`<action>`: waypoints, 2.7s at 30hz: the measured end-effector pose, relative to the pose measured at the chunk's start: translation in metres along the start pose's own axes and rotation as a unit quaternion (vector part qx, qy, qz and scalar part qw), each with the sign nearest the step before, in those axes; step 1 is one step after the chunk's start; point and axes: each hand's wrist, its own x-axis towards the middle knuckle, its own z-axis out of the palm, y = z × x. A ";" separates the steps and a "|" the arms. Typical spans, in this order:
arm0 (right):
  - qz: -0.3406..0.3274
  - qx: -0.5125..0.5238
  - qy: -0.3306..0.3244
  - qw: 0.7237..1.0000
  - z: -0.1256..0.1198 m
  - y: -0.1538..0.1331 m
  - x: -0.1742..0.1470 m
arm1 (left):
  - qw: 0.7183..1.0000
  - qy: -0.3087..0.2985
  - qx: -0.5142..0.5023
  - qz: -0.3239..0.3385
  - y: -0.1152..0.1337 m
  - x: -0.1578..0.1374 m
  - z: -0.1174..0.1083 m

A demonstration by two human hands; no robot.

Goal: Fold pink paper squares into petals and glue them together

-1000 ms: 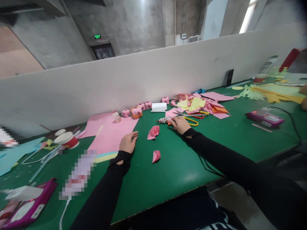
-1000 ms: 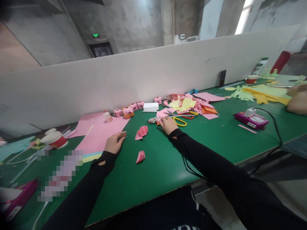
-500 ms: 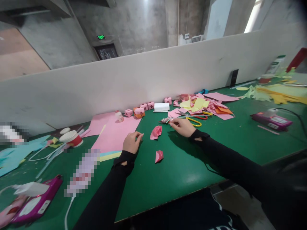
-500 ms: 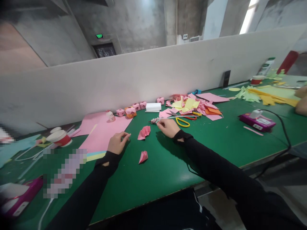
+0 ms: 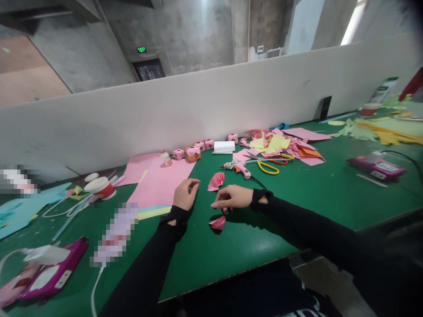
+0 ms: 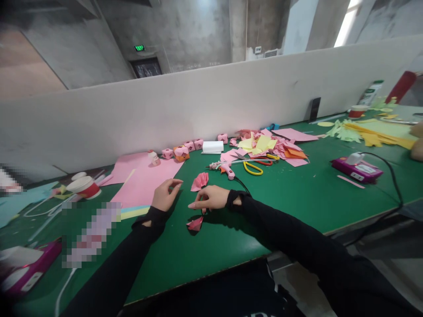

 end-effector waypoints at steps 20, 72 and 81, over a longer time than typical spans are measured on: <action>-0.007 0.350 0.143 0.926 0.000 0.014 0.009 | 0.954 -0.137 -0.261 -0.043 0.035 -0.006 -0.002; -0.011 0.348 0.205 0.915 -0.007 0.019 0.011 | 0.806 -0.153 -0.501 -0.277 0.032 -0.002 -0.003; -0.041 0.338 0.179 0.923 -0.009 0.022 0.010 | 0.818 -0.116 -0.504 -0.252 0.040 -0.002 -0.009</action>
